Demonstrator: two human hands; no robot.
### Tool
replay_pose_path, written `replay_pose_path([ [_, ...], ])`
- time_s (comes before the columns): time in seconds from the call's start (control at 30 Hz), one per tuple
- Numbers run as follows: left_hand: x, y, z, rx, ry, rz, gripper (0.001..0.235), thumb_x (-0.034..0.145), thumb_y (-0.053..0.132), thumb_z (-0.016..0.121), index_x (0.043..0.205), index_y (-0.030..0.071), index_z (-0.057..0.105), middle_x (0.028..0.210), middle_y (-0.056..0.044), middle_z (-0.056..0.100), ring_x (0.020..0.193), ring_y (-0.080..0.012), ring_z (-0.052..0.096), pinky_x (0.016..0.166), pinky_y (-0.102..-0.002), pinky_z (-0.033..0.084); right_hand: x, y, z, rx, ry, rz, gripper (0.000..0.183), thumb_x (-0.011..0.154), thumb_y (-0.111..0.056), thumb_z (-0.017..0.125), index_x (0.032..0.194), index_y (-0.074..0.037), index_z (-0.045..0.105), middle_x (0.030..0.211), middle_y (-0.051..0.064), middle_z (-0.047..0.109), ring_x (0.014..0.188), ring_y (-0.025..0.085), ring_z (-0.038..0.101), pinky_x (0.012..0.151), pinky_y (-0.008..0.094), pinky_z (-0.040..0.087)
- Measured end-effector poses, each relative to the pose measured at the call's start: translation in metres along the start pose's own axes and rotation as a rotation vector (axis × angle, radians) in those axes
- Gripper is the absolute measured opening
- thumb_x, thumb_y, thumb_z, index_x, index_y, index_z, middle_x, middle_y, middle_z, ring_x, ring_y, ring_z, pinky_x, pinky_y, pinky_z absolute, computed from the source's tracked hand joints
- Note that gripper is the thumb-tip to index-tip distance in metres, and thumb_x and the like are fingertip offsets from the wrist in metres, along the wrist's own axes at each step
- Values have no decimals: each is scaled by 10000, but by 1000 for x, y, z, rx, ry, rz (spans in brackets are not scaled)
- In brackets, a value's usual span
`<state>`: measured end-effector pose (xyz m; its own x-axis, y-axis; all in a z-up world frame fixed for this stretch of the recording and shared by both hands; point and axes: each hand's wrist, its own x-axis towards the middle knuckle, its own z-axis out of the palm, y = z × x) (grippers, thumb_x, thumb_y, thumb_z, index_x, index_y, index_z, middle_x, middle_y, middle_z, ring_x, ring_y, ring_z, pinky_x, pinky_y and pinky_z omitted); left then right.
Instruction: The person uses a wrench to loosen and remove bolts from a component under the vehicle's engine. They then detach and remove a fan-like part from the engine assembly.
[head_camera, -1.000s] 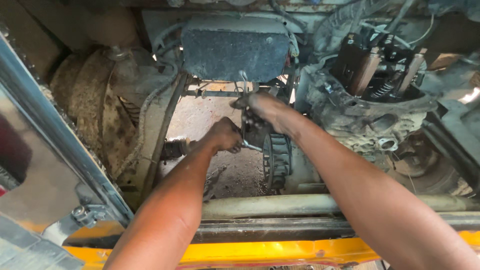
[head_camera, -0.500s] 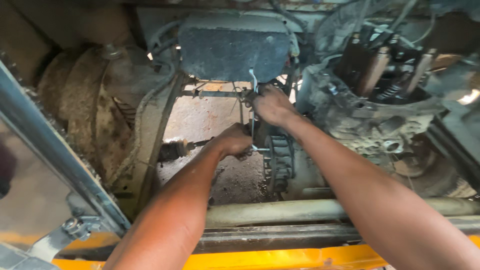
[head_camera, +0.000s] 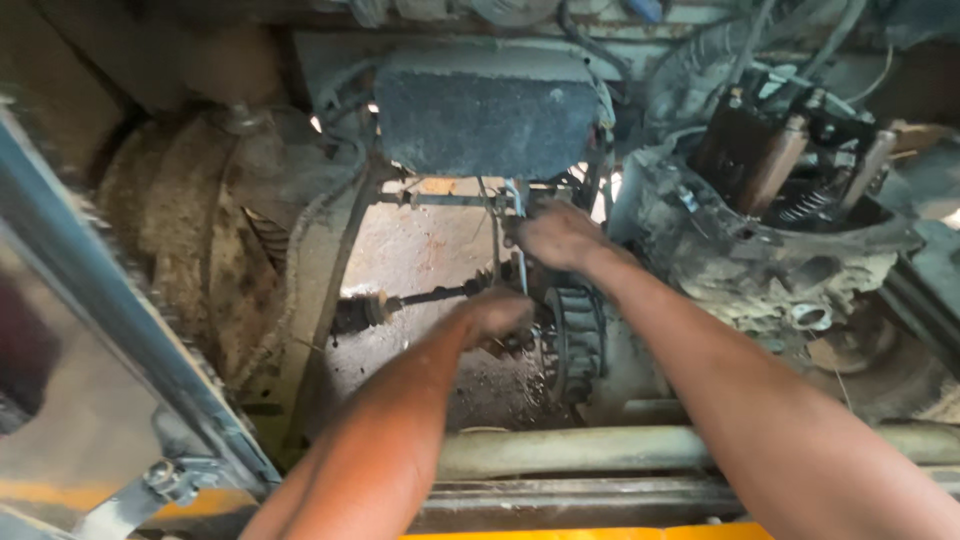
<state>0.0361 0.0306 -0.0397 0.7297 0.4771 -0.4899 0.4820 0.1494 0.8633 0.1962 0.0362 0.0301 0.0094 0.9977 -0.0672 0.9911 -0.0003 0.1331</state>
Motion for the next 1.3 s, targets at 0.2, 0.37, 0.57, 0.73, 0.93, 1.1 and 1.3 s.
replay_pose_path([
  [0.2,-3,5,-10,-53,-74,-41,229,1020,249,453,1073,118,633,781,-104,676,599,-173,604,523,-324,502,-32,-24,-50,461,-43,338,615,951,-526,447,1434,-166,568,1577,90,465,1469,298,418,1222,434,329],
  [0.37,-4,0,-15,-43,-139,-59,193,973,130,463,1055,5,585,794,-110,678,609,-181,604,539,-349,503,-35,-28,-57,68,-92,93,527,966,-434,412,1390,-238,657,1614,94,432,1523,319,359,1252,465,292],
  [0.57,-12,5,-24,-94,-66,-21,272,955,71,517,1217,30,576,826,-110,693,623,-173,589,587,-346,515,-37,-20,-59,504,58,310,649,943,-451,485,1491,-103,478,1611,129,381,1472,338,379,1215,445,298],
  [0.73,-19,10,-18,-98,-26,-50,395,958,96,408,1331,110,535,810,-104,651,614,-164,571,578,-342,536,-46,-32,-72,492,3,329,637,940,-481,479,1475,-136,506,1567,121,458,1439,334,444,1189,462,353],
  [0.93,-23,12,-18,-153,-106,-11,532,894,-25,504,1421,53,502,832,-87,630,620,-167,550,555,-319,484,-48,-29,-74,490,9,321,614,943,-452,484,1459,-122,524,1544,136,488,1415,340,478,1176,468,379],
  [1.1,-28,13,-22,-123,-193,13,578,882,-78,505,1422,121,562,888,-90,666,648,-155,572,587,-303,514,-39,-27,-64,491,36,292,616,915,-408,496,1455,-114,509,1560,137,441,1423,356,431,1165,500,335],
  [1.3,-34,20,-31,-160,-130,55,426,932,-106,446,1300,-5,635,928,-172,715,769,-214,674,729,-328,618,-39,-28,-64,496,74,285,576,916,-389,494,1394,-72,551,1505,160,494,1395,349,472,1167,460,361],
])
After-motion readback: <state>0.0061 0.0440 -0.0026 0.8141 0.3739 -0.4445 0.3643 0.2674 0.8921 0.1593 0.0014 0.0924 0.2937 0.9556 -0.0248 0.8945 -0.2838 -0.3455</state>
